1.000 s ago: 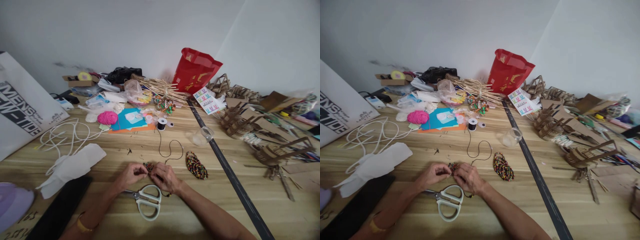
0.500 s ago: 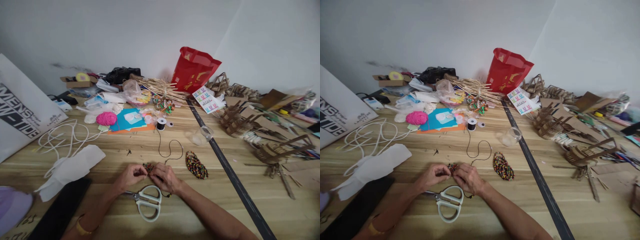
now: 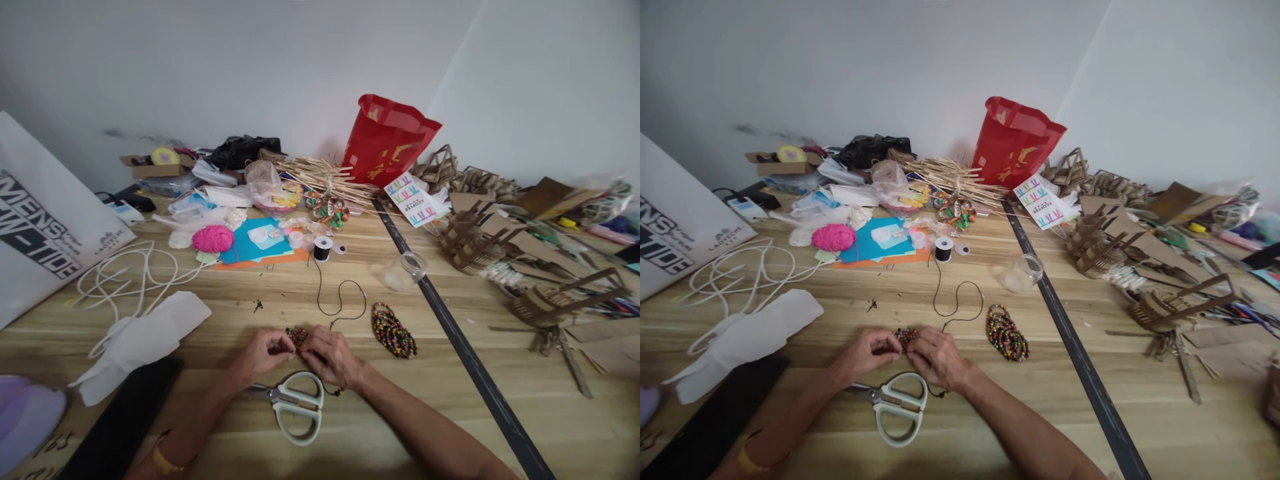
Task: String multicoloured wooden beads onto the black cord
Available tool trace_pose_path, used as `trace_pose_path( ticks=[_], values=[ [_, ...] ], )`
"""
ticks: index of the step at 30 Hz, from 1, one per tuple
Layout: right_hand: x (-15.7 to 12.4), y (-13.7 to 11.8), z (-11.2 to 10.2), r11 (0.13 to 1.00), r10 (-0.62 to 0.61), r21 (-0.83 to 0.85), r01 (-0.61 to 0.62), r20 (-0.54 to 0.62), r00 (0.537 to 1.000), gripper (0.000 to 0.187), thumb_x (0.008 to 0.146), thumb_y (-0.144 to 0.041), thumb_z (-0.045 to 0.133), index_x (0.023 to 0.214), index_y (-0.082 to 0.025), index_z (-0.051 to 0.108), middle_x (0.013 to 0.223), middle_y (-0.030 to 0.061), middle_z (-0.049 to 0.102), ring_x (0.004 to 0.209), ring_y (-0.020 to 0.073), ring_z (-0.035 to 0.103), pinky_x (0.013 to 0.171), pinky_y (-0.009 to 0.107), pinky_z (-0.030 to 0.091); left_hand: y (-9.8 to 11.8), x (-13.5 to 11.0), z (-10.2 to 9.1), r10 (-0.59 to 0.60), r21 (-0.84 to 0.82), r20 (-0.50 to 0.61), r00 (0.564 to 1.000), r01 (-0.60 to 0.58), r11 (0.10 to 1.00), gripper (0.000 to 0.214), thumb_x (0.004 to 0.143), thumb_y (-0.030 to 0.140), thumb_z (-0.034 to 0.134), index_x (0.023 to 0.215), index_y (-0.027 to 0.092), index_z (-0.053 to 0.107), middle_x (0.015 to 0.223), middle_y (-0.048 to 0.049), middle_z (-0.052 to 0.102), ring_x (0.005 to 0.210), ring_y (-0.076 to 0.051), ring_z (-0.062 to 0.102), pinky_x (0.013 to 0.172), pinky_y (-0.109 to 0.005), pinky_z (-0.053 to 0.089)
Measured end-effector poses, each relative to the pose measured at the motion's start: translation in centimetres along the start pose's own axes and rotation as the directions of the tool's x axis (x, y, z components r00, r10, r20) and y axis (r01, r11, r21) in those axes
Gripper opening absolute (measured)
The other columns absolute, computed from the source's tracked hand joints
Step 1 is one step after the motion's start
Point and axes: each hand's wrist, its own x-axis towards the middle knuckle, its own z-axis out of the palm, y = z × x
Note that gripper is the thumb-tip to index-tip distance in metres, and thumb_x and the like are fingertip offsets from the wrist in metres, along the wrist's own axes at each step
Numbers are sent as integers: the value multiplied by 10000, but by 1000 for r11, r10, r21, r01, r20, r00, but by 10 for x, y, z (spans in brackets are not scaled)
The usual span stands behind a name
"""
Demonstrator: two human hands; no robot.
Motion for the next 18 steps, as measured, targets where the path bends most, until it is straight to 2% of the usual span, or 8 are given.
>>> trace_pose_path(
  ticks=[18],
  values=[
    [1, -1, -3, 998, -19, -52, 22, 59, 998, 99, 908, -176, 444, 840, -173, 515, 728, 51, 575, 707, 167, 544, 636, 268, 437, 6, 1, 0, -6, 37, -2, 1000, 6, 999, 67, 640, 202, 628, 660, 142, 649, 663, -30, 671, 665, -161, 593, 639, -247, 478]
  ],
)
